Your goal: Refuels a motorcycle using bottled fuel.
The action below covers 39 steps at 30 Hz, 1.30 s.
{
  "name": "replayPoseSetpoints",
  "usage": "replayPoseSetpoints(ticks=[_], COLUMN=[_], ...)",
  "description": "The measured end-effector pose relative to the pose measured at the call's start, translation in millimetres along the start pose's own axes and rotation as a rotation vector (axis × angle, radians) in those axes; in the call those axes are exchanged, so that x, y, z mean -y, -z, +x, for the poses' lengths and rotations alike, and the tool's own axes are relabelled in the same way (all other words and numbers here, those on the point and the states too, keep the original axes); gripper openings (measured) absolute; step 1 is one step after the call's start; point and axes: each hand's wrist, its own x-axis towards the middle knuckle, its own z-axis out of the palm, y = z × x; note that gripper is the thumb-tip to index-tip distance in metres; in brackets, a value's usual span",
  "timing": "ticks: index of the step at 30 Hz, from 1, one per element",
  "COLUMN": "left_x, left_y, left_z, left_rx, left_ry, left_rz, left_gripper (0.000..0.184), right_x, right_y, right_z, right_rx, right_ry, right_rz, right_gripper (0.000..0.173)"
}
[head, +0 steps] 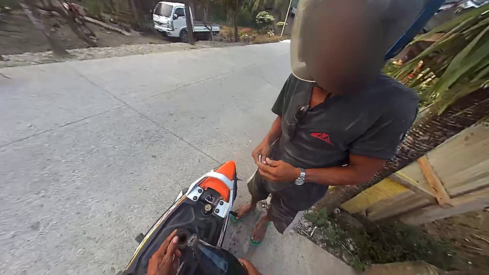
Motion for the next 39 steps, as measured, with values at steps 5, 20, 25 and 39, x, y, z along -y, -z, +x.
replayPoseSetpoints(ticks=[5, 20, 25, 39], left_x=[-11, 13, 17, 20], left_y=[-4, -2, 0, -2], left_z=[3, 13, 14, 16], left_rx=[0.014, 0.026, 0.042, 0.078], left_ry=[0.024, -0.025, -0.032, -0.031], left_rz=[-0.037, -0.164, -0.161, -0.12], left_gripper=[0.046, 0.049, 0.049, 0.05], right_x=[-2, -11, 1, 122], right_y=[-3, -6, 2, 30], right_z=[-3, 36, 50, 118], right_rx=[-0.018, 0.185, 0.271, 0.688], right_ry=[-0.065, -0.223, -0.281, -0.464], right_rz=[-0.057, -0.374, -0.502, -1.104], right_gripper=[0.108, 0.111, 0.11, 0.115])
